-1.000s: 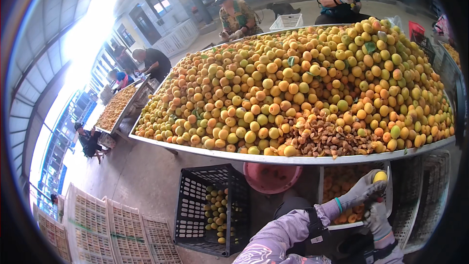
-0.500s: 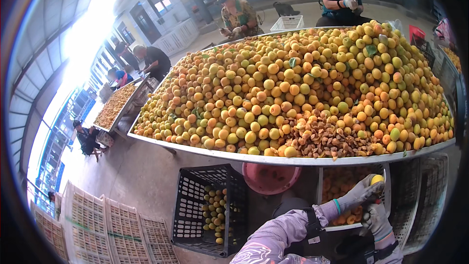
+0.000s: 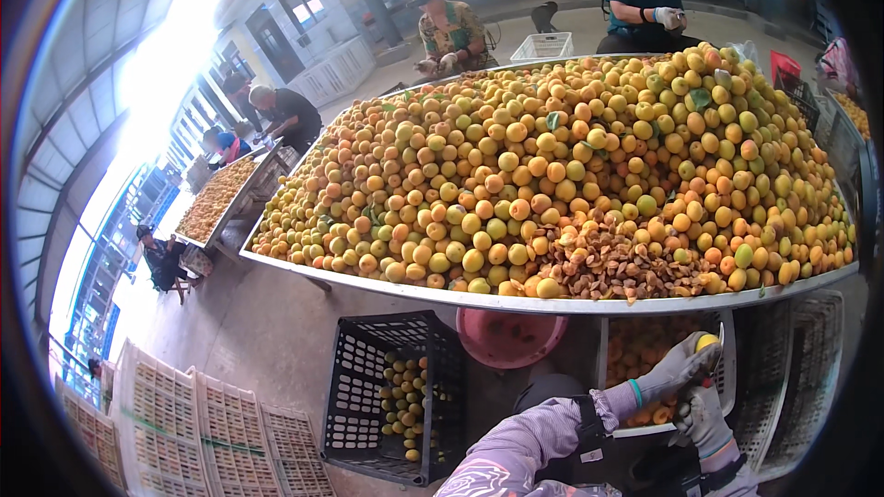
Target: Use a knife to remove pits from apricots and place the fruit halves into a basket.
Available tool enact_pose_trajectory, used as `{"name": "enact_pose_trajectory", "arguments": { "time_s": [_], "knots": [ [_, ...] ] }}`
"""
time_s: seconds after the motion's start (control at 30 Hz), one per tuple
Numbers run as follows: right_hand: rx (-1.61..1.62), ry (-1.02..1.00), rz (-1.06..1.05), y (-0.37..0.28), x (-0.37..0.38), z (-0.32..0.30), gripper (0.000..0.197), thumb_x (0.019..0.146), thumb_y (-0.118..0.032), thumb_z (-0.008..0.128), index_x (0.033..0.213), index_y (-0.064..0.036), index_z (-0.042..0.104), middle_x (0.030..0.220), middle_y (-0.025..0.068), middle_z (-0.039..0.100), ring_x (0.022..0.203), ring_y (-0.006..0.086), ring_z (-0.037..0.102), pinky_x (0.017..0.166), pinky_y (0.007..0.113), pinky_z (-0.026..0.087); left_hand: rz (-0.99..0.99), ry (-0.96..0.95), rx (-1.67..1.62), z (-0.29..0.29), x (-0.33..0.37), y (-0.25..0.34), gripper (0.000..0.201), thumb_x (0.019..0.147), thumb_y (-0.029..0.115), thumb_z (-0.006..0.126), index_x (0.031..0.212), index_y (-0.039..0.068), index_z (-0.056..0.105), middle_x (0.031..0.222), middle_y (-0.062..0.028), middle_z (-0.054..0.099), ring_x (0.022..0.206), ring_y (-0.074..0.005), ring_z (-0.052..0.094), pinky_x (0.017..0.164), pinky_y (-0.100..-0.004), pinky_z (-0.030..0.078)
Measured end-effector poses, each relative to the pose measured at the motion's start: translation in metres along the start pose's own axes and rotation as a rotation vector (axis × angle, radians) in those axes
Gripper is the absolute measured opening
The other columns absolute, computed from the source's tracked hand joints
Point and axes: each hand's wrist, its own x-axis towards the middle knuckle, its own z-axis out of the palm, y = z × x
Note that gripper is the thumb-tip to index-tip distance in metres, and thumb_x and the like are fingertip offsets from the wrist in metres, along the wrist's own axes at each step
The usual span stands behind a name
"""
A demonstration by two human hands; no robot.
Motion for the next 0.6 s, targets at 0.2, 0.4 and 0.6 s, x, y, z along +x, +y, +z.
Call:
{"name": "enact_pose_trajectory", "arguments": {
  "time_s": [0.2,0.4,0.6],
  "knots": [
    [-0.3,-0.086,0.083,-0.041,-0.022,0.015,0.009,0.085,-0.013,0.044,0.089,-0.008,0.051,0.049,0.0036,0.042,0.033,0.0154,0.039,0.03,0.027,0.032,0.169,0.035,0.088,-0.008,0.003,0.008,0.04,0.087,0.034,0.061,0.111,0.007,0.045,0.096,-0.0028,0.05,0.082,-0.0079,0.049,0.07,-0.0222,0.047],
    [-0.334,0.085,-0.009,-0.011,-0.015,-0.006,0.016,0.085,-0.021,0.051,0.074,-0.0113,0.046,0.05,-0.0003,0.039,0.033,0.0136,0.033,0.03,0.028,0.027,0.108,0.01,0.149,-0.003,0.012,-0.017,0.039,0.086,0.033,0.061,0.11,0.005,0.046,0.092,-0.0025,0.052,0.083,-0.0081,0.049,0.072,-0.022,0.045],
    [-0.237,0.148,0.075,-0.015,-0.014,0.03,0.016,0.087,-0.022,0.046,0.075,-0.0109,0.048,0.05,-0.0018,0.036,0.035,0.0126,0.033,0.032,0.028,0.03,-0.093,0.028,-0.027,0.001,-0.006,0.007,0.042,0.086,0.037,0.061,0.11,0.006,0.047,0.096,-0.0019,0.052,0.084,-0.008,0.05,0.077,-0.0217,0.044]
  ]
}}
